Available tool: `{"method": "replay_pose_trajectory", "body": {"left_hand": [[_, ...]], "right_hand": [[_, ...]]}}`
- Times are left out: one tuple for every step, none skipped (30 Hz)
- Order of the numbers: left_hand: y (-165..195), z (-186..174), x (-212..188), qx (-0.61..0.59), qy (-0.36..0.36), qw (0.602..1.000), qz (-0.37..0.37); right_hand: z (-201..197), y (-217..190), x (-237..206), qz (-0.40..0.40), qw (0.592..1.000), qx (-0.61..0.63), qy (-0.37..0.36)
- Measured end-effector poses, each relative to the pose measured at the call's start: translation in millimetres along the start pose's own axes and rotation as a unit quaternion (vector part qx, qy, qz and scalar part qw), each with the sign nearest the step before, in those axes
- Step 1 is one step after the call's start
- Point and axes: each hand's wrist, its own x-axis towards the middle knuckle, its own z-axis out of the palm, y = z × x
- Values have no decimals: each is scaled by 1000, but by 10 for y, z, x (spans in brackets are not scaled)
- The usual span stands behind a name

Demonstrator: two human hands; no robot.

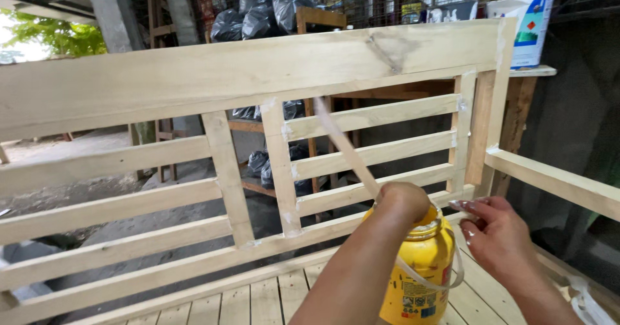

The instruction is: The person applies white wood filler to the joints and seams of a wooden chair using a small stick. They work along the backrest slats and then move to the armrest, smoothing the filler into the gaps.

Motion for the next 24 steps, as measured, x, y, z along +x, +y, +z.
{"method": "replay_pose_trajectory", "body": {"left_hand": [[-23,-12,-32,-8,41,999,-9],[-52,-33,-71,-16,82,996,-17],[-83,-57,-118,-25,124,992,-25],[-110,-97,-161,-33,125,990,-53],[-163,-125,-217,-42,125,988,-82],[-256,-131,-296,-66,138,984,-91],[-360,-137,-376,-90,150,979,-100],[-458,-126,-459,-121,166,972,-114],[-554,-100,-544,-152,181,963,-129],[-649,-70,-631,-164,208,956,-126],[-730,-22,-719,-175,235,948,-123],[-794,53,-814,-207,269,935,-106],[-851,137,-912,-239,301,919,-89],[-894,194,-981,-271,334,900,-72],[-927,230,-1024,-325,302,893,-82],[-954,264,-1056,-377,268,882,-92],[-965,295,-1071,-429,233,867,-101],[-957,325,-1073,-465,221,851,-103],[-947,358,-1072,-501,208,834,-106],[-939,390,-1068,-536,194,814,-108],[-926,424,-1061,-542,196,811,-106],[-905,452,-1050,-547,198,807,-103],[-887,473,-1037,-552,200,803,-101],[-867,487,-1023,-565,200,794,-103]], "right_hand": [[57,14,16,-8,1000,9,13],[118,26,46,-17,999,17,27],[144,51,83,-26,998,25,42],[165,80,112,-21,998,32,42],[202,105,132,-17,998,39,42],[222,134,150,-12,998,47,42],[243,161,175,-17,998,41,54],[279,185,188,-22,997,36,65],[307,218,194,-27,996,32,76],[325,256,210,3,997,52,62],[352,293,232,32,996,73,48],[375,340,248,62,993,93,34],[404,384,278,121,982,146,21],[439,420,334,178,964,199,8],[471,457,385,233,940,250,-7],[494,495,425,223,929,295,-18],[510,527,458,213,916,338,-29],[517,552,486,202,901,381,-40],[529,562,513,210,898,384,-42],[545,555,540,217,895,388,-44],[554,543,556,224,891,392,-47],[554,525,568,220,886,405,-47],[559,499,583,216,881,418,-47],[560,477,586,213,876,431,-47]]}}
